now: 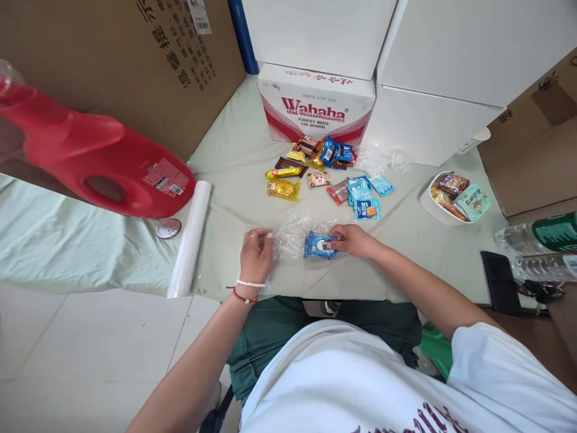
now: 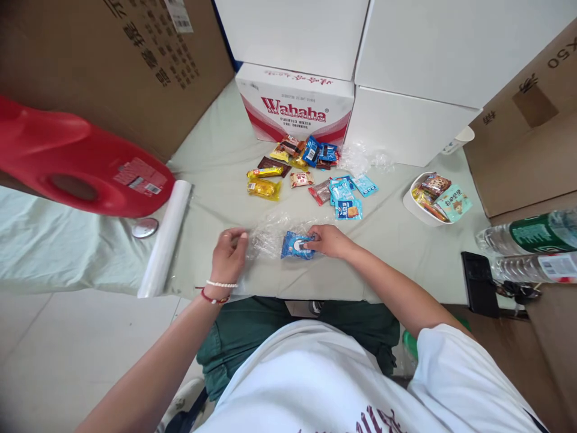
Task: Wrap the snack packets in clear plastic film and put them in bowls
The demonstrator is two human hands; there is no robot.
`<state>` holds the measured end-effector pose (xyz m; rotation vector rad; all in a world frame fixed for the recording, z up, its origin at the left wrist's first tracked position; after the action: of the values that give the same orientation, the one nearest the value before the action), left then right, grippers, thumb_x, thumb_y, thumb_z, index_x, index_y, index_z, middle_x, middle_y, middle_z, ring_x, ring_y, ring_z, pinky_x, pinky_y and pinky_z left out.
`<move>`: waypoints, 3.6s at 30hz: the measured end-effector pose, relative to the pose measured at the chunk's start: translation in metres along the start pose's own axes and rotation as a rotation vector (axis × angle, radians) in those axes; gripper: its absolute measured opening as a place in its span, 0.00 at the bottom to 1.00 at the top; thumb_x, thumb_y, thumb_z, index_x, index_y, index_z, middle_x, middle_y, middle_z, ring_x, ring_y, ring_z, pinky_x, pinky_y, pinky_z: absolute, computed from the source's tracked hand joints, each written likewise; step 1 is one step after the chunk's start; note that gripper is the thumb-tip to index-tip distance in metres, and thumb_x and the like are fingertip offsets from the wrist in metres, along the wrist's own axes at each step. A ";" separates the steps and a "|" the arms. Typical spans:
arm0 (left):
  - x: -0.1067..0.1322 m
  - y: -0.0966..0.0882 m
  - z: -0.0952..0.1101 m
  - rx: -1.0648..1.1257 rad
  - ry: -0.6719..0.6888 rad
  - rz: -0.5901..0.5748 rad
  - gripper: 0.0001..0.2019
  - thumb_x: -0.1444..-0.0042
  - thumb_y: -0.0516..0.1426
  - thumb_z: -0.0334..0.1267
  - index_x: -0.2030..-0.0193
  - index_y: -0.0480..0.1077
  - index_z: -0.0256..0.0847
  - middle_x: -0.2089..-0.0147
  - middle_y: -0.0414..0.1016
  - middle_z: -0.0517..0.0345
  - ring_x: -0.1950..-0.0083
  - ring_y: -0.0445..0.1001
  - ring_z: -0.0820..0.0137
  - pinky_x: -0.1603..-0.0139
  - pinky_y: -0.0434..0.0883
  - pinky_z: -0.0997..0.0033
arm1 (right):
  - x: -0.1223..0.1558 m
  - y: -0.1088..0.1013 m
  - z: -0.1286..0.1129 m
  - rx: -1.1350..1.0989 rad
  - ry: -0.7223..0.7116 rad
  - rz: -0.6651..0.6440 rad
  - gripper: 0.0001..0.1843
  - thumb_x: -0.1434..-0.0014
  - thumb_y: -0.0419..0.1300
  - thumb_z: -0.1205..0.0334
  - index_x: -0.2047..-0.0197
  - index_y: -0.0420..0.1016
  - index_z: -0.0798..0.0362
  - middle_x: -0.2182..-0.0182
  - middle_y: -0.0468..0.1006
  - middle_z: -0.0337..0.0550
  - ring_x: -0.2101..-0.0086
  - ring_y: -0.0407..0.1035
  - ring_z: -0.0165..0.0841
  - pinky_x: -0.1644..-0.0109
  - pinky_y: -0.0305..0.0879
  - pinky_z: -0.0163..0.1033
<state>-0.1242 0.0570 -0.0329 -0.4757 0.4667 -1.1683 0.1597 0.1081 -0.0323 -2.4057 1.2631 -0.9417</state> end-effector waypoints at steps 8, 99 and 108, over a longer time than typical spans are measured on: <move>0.078 0.013 0.096 -0.319 0.825 0.071 0.15 0.36 0.56 0.33 0.45 0.75 0.46 0.50 0.82 0.50 0.47 0.77 0.60 0.46 0.66 0.56 | 0.001 0.004 -0.014 0.106 -0.044 0.040 0.11 0.37 0.62 0.56 0.58 0.79 0.55 0.77 0.71 0.34 0.73 0.62 0.29 0.68 0.53 0.34; 0.052 -0.008 -0.003 -0.273 0.628 -0.008 0.09 0.39 0.57 0.33 0.54 0.75 0.44 0.52 0.83 0.46 0.39 0.77 0.50 0.37 0.73 0.41 | 0.011 0.078 -0.071 0.675 -0.254 0.406 0.23 0.35 0.67 0.48 0.44 0.71 0.52 0.50 0.71 0.53 0.48 0.63 0.48 0.50 0.69 0.49; 0.050 0.006 -0.010 -0.372 0.545 0.068 0.10 0.43 0.58 0.32 0.55 0.75 0.43 0.50 0.82 0.44 0.44 0.80 0.48 0.41 0.75 0.45 | 0.053 -0.053 0.012 0.218 -0.071 0.627 0.20 0.27 0.46 0.65 0.38 0.72 0.52 0.47 0.79 0.51 0.49 0.72 0.39 0.43 0.68 0.42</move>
<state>-0.1091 0.0110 -0.0495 -0.4505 1.1763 -1.1432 0.2229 0.0958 0.0078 -1.6917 1.6413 -0.7417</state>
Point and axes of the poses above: each hand's wrist, its own x-axis away from the middle knuckle, its own y-axis out of the palm, z = x × y, the point moved 5 cm from there along -x, towards the middle knuckle
